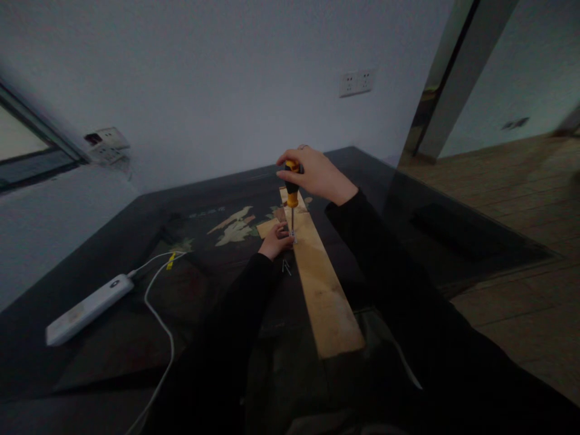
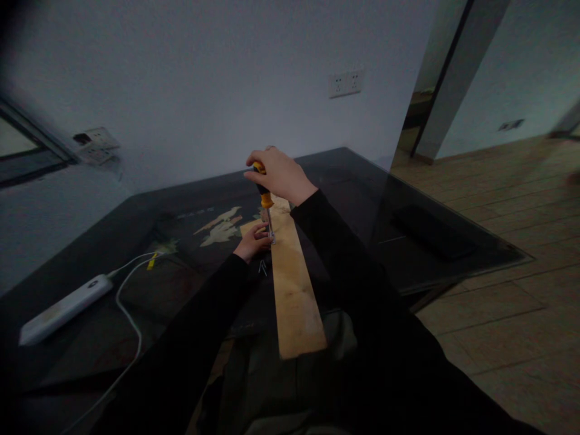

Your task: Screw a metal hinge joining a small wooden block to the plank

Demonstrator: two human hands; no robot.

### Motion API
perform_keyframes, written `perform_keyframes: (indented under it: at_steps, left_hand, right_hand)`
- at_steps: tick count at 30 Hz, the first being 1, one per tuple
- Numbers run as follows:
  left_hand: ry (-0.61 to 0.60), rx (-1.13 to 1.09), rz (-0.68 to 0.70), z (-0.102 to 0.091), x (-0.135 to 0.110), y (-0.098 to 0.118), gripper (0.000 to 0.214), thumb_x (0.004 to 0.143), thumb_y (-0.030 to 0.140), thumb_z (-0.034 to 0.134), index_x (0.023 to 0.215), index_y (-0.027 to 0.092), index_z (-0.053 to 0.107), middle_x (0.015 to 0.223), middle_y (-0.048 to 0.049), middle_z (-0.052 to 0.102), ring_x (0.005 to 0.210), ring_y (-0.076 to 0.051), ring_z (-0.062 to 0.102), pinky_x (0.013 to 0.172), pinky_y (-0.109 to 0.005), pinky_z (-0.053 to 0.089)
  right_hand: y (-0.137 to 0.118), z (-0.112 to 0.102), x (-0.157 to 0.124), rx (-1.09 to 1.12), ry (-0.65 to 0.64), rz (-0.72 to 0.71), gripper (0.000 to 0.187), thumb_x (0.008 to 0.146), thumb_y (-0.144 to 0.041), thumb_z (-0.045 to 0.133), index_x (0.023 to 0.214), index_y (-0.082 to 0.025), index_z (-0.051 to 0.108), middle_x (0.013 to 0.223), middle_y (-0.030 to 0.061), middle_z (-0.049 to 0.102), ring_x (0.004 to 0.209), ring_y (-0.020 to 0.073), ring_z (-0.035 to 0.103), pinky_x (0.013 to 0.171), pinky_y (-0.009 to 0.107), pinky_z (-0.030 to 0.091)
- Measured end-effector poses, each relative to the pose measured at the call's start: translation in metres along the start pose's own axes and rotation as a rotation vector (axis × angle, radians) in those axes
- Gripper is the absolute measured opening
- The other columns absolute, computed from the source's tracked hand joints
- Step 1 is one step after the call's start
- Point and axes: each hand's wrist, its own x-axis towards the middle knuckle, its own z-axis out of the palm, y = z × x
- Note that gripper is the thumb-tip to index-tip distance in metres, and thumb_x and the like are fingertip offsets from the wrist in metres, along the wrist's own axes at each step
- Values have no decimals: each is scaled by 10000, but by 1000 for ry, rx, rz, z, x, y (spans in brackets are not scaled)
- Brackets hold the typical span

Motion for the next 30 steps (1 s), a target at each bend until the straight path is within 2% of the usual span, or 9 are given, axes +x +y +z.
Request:
perform_keyframes:
  at_steps: [3,5,9,13,18,22,26,30]
  left_hand:
    - [-6,-1,-3,0,-1,0,559,691,17,651,1197,143,451,847,-23,605,623,-107,616,589,-267,544]
    - [-7,-6,-2,0,-1,0,566,688,21,657,1200,143,449,856,-25,610,619,-107,617,603,-277,548]
    - [-7,-6,0,-1,0,-1,577,684,28,663,1207,144,447,861,-30,616,623,-110,620,610,-280,548]
    - [-10,-2,0,-1,0,-1,578,679,38,677,1201,149,454,863,-35,620,626,-111,617,606,-276,541]
    - [-2,5,7,-1,0,-1,556,695,29,660,1201,144,460,874,-37,608,634,-111,616,614,-283,542]
    - [-5,23,2,-2,0,-1,568,702,43,669,1217,147,453,872,-38,611,629,-110,613,625,-290,547]
    - [-2,31,6,-1,1,-2,586,694,37,676,1225,143,452,871,-40,618,630,-109,615,635,-289,550]
    - [0,28,-2,-1,1,-2,585,698,27,660,1230,139,445,879,-40,623,631,-108,619,629,-282,551]
  right_hand:
    - [1,-8,0,79,-60,-52,327,833,-202,523,1142,-164,622,998,72,598,871,168,510,806,309,380]
    - [1,-11,0,109,-72,-48,311,839,-175,503,1120,-165,636,971,61,610,846,161,513,793,309,382]
    - [-3,-7,-1,7,7,14,213,841,-269,549,976,-173,683,956,69,589,870,171,507,798,312,374]
    - [-5,1,-1,-103,81,104,280,855,-387,536,975,-180,683,983,86,557,900,193,503,799,326,369]
    - [0,-8,0,-30,-17,22,317,854,-281,535,1124,-156,646,1029,98,585,900,181,518,824,324,377]
    - [1,-13,1,5,-72,3,284,839,-227,539,1086,-171,668,972,74,617,840,165,514,800,317,380]
    - [-3,-4,0,-93,40,65,259,851,-362,544,955,-178,693,959,82,587,867,182,502,790,322,368]
    - [-5,1,-1,-142,80,108,324,860,-428,521,965,-169,685,976,100,566,874,191,505,775,325,366]
